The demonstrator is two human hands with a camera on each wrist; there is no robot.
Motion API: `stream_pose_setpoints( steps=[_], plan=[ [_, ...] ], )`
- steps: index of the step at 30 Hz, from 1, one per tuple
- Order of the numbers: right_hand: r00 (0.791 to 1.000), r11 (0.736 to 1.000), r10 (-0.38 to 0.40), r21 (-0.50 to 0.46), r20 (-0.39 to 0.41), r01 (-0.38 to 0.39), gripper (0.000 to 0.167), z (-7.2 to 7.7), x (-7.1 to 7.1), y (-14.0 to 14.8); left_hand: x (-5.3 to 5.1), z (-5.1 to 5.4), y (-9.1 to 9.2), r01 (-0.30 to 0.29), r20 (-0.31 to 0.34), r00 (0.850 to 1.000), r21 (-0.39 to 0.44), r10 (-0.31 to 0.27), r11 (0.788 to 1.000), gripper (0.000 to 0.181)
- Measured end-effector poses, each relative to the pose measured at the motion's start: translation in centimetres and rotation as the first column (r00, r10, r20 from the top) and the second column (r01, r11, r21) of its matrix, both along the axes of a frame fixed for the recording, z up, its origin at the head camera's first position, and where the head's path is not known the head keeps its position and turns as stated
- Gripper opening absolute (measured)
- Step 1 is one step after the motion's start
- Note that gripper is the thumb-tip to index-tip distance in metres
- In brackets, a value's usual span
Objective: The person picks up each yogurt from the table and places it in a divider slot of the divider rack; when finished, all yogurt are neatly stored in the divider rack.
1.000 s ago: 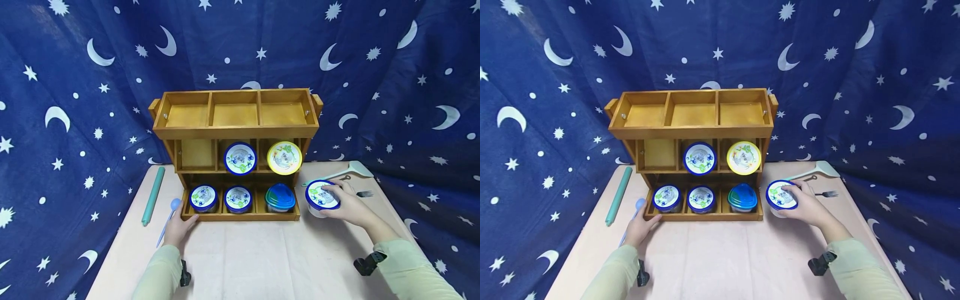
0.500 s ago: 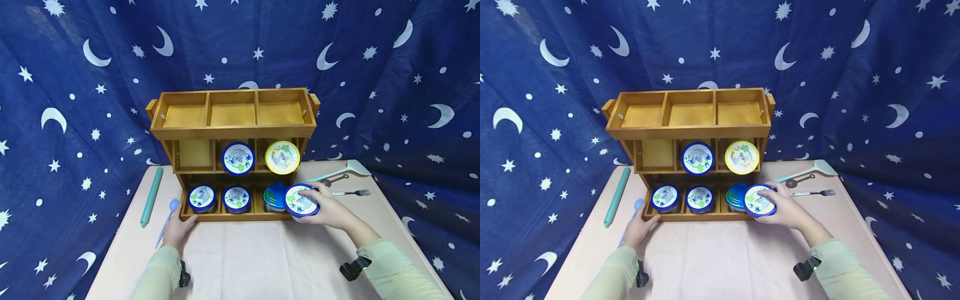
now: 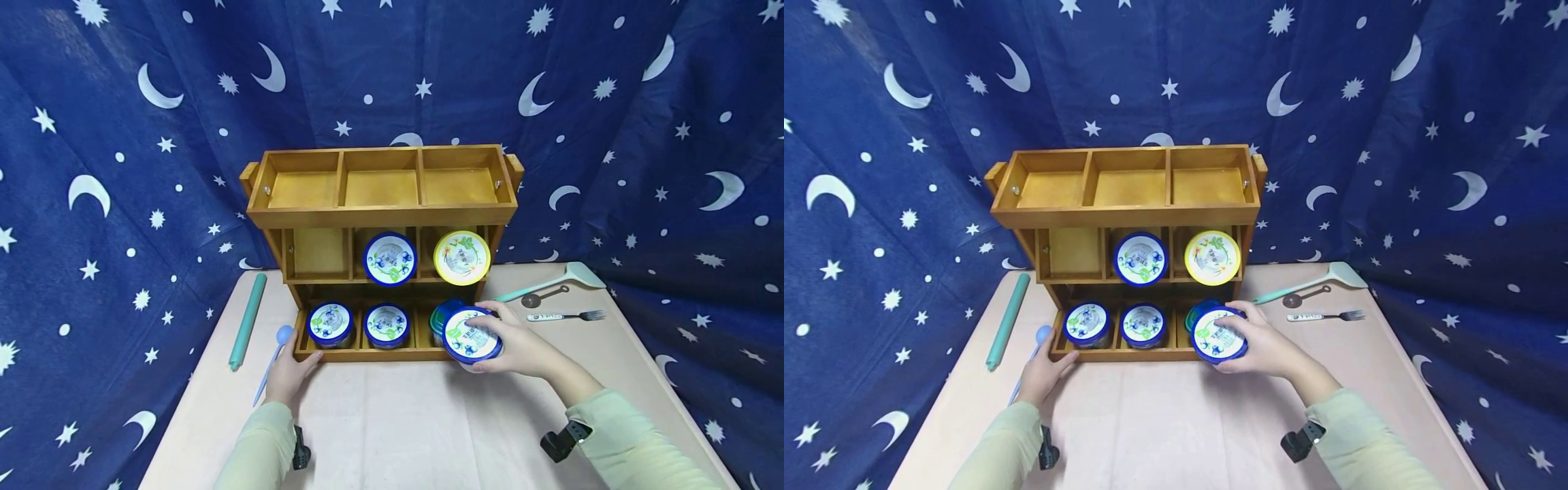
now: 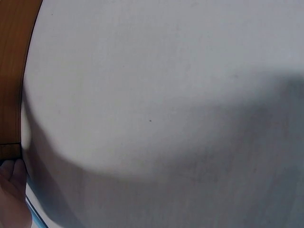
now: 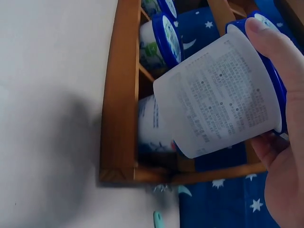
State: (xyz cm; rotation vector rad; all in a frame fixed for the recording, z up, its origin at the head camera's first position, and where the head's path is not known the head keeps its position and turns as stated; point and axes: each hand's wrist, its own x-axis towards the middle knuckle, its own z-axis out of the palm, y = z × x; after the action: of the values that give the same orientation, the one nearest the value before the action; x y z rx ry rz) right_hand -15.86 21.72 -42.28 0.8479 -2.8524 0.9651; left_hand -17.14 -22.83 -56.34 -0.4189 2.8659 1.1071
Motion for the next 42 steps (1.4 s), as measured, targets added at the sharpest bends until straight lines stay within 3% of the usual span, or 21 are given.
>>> stream_pose_setpoints(
  steps=[12,19,22,28,37,42],
  plan=[
    [0.989,0.989,0.145,-0.04,-0.023,-0.146,0.068,0.7,-0.6,-4.9,-0.1,-0.5,-0.3,0.014,-0.039,0.999,-0.034,-0.015,0.999,0.099],
    [0.961,0.964,0.264,-0.014,-0.079,-0.266,0.071,1.4,-1.1,-9.2,-0.2,-0.8,-0.5,0.016,-0.042,0.999,-0.031,-0.017,0.999,0.098],
    [0.933,0.944,0.328,0.037,-0.149,-0.327,0.072,1.9,-1.4,-10.9,-0.2,-0.9,-0.6,0.021,-0.037,0.999,-0.035,-0.022,0.999,0.099],
    [0.854,0.916,0.401,0.119,-0.332,-0.383,0.074,3.0,-2.1,-14.0,-0.4,-0.8,-0.4,0.014,0.005,1.0,-0.035,-0.014,0.999,0.103],
    [0.763,0.919,0.378,0.114,-0.525,-0.377,0.076,3.9,-3.0,-17.4,-0.5,-0.7,-0.4,-0.006,0.037,0.999,-0.024,0.007,1.0,0.103],
    [0.697,0.933,0.328,0.102,-0.638,-0.345,0.076,4.4,-4.0,-18.9,-0.5,-0.6,-0.3,-0.006,0.045,0.999,-0.025,0.007,1.0,0.104]
  ],
)
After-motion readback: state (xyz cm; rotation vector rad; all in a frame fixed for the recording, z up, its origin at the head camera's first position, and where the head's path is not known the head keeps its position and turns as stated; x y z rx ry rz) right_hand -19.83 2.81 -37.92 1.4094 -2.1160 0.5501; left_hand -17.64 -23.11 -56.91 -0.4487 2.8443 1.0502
